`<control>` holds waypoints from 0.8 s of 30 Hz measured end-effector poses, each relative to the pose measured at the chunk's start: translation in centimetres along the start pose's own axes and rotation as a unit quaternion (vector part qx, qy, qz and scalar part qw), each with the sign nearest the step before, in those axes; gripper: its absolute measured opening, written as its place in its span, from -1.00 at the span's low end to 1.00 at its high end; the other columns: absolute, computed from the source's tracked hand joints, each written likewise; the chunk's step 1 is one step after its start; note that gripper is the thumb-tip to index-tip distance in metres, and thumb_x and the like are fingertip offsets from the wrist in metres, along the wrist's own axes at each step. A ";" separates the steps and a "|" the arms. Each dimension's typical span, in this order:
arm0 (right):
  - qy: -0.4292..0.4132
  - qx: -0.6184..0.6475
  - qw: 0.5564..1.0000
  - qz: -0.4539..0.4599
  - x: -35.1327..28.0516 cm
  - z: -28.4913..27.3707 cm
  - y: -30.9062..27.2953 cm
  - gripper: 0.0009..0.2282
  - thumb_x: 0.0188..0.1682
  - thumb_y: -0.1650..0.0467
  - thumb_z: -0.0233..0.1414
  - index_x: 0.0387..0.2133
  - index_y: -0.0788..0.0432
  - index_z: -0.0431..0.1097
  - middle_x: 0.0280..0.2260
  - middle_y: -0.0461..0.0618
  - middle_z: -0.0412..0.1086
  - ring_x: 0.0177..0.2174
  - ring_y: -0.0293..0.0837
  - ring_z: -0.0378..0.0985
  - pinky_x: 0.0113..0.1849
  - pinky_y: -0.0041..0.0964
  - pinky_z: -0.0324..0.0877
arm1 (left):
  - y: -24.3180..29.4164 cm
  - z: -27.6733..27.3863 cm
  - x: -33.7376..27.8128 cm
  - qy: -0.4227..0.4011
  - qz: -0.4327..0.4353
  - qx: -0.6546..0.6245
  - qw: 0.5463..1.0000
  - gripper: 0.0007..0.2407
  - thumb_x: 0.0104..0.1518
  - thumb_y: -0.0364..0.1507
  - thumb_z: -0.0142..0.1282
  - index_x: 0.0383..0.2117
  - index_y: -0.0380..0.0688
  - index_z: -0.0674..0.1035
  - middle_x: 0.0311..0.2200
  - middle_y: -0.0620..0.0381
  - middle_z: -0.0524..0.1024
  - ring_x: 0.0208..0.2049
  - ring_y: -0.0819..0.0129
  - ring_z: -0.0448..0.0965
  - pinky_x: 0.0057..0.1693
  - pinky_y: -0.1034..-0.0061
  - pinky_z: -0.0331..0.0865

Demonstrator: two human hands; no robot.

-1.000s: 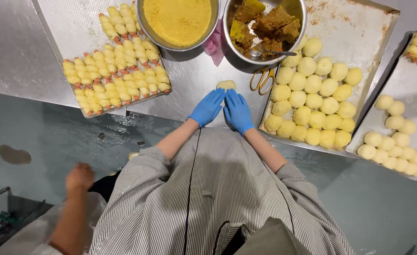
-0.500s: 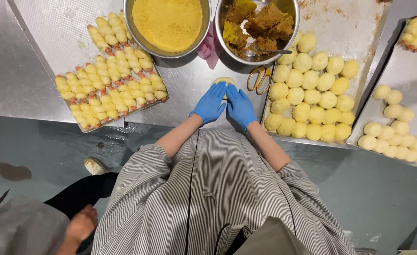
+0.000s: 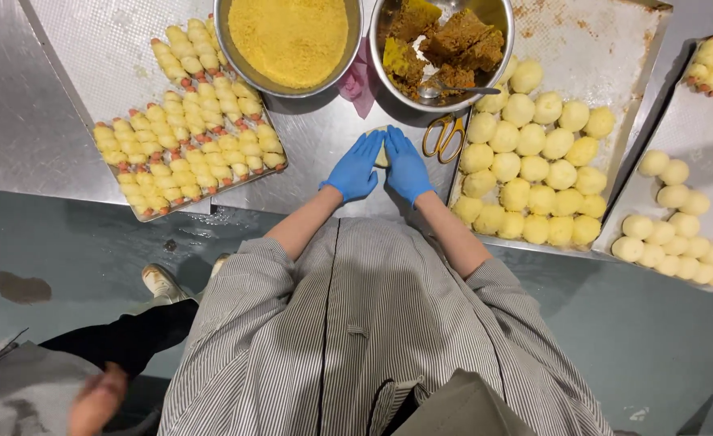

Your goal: Filling dough balls with a savory mixture and coating them in breadcrumbs.

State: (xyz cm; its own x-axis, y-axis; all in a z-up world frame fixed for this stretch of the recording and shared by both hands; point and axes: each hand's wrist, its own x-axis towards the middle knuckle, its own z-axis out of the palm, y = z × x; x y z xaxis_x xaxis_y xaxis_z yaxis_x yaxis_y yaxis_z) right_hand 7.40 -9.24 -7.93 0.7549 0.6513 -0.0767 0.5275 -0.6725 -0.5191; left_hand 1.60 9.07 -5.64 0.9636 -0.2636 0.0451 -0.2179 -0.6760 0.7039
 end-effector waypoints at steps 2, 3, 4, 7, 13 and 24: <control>-0.007 0.008 1.000 -0.004 -0.1 -0.6 -0.3 -0.41 -0.22 0.53 0.06 0.21 0.31 0.24 0.30 0.27 0.17 0.19 0.27 0.27 0.19 -0.05 0.22 | 0.0 0.9 -0.4 -0.013 -0.020 -0.007 1.000 -0.34 0.04 -0.49 0.00 0.34 -0.50 0.12 0.37 -0.38 0.11 0.41 -0.16 0.10 0.49 0.23 -0.08; -0.011 0.010 1.000 -0.017 0.9 -1.2 0.0 -0.37 -0.27 0.55 0.05 0.21 0.32 0.23 0.31 0.28 0.15 0.23 0.28 0.24 0.20 -0.07 0.21 | -0.3 1.1 0.2 -0.016 -0.039 -0.010 0.999 -0.34 0.02 -0.50 -0.01 0.35 -0.48 0.13 0.38 -0.38 0.10 0.40 -0.16 0.10 0.48 0.24 -0.07; -0.007 0.008 1.000 -0.018 1.3 -1.2 0.3 -0.37 -0.27 0.55 0.05 0.21 0.32 0.23 0.31 0.28 0.15 0.23 0.28 0.24 0.20 -0.07 0.21 | -0.5 1.0 0.9 -0.014 -0.035 -0.008 0.999 -0.34 0.02 -0.50 -0.01 0.35 -0.48 0.13 0.38 -0.38 0.10 0.40 -0.16 0.10 0.48 0.24 -0.07; -0.027 0.004 0.999 -0.035 0.2 0.0 0.1 -0.37 -0.21 0.48 0.14 0.23 0.35 0.19 0.27 0.26 0.14 0.23 0.24 0.22 0.26 0.00 0.09 | -0.3 1.0 0.4 -0.008 -0.075 -0.028 0.997 -0.34 0.01 -0.50 0.00 0.35 -0.45 0.15 0.38 -0.36 0.11 0.39 -0.17 0.10 0.47 0.28 -0.05; -0.055 -0.015 0.998 -0.015 0.8 -1.0 -0.7 -0.29 -0.27 0.56 0.06 0.28 0.34 0.10 0.34 0.33 0.02 0.28 0.23 0.12 0.28 -0.01 0.04 | 1.0 -1.4 1.1 -0.022 -0.044 0.001 0.999 -0.34 -0.03 -0.52 -0.01 0.34 -0.44 0.19 0.37 -0.29 0.18 0.43 -0.10 0.12 0.53 0.25 -0.10; -0.045 -0.028 0.999 0.006 -1.7 -0.4 -1.9 -0.40 -0.06 0.49 0.04 0.34 0.24 0.12 0.39 0.21 0.04 0.37 0.12 0.04 0.39 0.06 -0.07 | -0.3 0.8 -3.3 -0.024 0.037 0.076 0.996 -0.33 -0.07 -0.52 0.00 0.31 -0.52 0.22 0.36 -0.36 0.15 0.43 -0.14 0.07 0.51 0.15 -0.14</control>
